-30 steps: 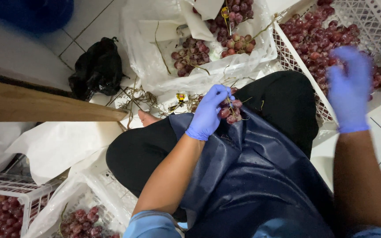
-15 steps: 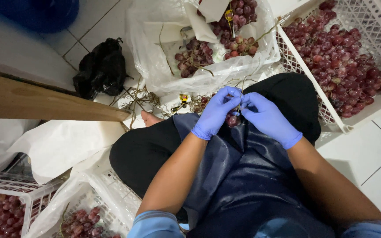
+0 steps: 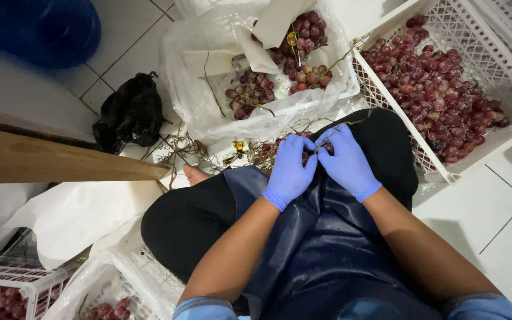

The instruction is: Sorting grapes by picking them from stems and placing them into different containers for processing.

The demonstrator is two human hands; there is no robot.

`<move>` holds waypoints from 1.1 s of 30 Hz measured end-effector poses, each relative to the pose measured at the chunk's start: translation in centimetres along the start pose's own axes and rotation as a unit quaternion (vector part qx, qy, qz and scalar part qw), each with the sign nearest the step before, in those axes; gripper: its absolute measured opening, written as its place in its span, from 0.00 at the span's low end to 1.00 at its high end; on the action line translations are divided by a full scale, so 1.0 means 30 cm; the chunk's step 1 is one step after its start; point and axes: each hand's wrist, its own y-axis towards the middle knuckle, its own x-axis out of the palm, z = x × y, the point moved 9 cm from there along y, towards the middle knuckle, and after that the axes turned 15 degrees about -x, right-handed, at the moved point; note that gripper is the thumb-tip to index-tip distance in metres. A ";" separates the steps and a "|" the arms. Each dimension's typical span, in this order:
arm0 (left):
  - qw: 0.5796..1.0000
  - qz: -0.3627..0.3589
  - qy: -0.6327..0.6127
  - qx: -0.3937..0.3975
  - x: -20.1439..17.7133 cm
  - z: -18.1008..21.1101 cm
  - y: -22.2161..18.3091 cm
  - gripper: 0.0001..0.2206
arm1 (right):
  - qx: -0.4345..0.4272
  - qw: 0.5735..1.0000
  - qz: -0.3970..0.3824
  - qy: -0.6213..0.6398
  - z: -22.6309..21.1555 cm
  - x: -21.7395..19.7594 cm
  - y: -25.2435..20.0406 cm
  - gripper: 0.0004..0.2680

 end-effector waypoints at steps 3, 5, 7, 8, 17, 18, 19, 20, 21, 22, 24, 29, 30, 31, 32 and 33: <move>0.997 -0.040 0.062 -0.031 0.029 -0.028 0.006 0.10 | 0.004 1.000 -0.015 -0.006 -0.003 0.006 -0.006 0.03; 0.999 -0.027 0.045 -0.003 0.003 0.006 0.006 0.06 | 0.088 0.995 -0.039 0.017 0.067 0.030 -0.023 0.03; 0.999 -0.022 0.023 0.012 -0.001 -0.004 0.018 0.04 | 0.087 0.995 -0.053 0.009 0.039 0.022 -0.016 0.03; 1.000 -0.017 0.003 0.025 -0.010 -0.007 0.024 0.02 | 0.086 0.994 -0.067 0.003 0.024 0.023 -0.010 0.03; 0.987 -0.117 -0.102 0.043 -0.017 0.021 0.016 0.04 | 0.001 0.985 -0.174 -0.016 -0.026 -0.053 0.031 0.06; 0.987 -0.117 -0.102 0.043 -0.006 0.015 0.013 0.04 | 0.000 0.985 -0.174 -0.016 -0.003 -0.057 0.022 0.06; 0.979 -0.118 -0.168 0.014 -0.002 -0.006 0.016 0.04 | 0.073 0.986 -0.104 0.106 0.051 -0.078 0.008 0.06; 0.965 -0.121 -0.233 -0.017 0.009 -0.029 0.015 0.05 | 0.146 0.963 -0.032 0.225 0.107 -0.093 -0.022 0.07; 0.964 -0.123 -0.234 -0.018 -0.013 0.001 0.005 0.05 | 0.148 0.963 -0.031 0.225 0.116 -0.106 -0.021 0.07; 0.943 -0.099 -0.314 -0.056 -0.052 0.007 0.005 0.07 | 0.166 0.930 0.024 0.326 0.129 -0.125 -0.024 0.08; 0.912 -0.079 -0.391 -0.095 -0.088 0.026 0.008 0.09 | 0.184 0.884 0.082 0.422 0.135 -0.159 -0.032 0.09; 0.731 -0.091 -0.633 -0.237 -0.006 -0.231 0.103 0.04 | 0.184 0.805 0.129 0.549 0.077 -0.192 -0.034 0.14; 0.731 -0.091 -0.632 -0.238 0.002 -0.220 0.092 0.04 | 0.185 0.804 0.129 0.550 0.071 -0.191 -0.037 0.14; 0.711 -0.082 -0.654 -0.245 0.007 -0.216 0.080 0.04 | 0.183 0.817 0.133 0.530 0.068 -0.196 -0.039 0.14; 0.691 -0.071 -0.675 -0.250 0.012 -0.211 0.070 0.05 | 0.180 0.830 0.137 0.509 0.064 -0.203 -0.038 0.13; 0.691 -0.071 -0.675 -0.250 0.015 -0.210 0.068 0.05 | 0.180 0.830 0.137 0.510 0.080 -0.199 -0.041 0.13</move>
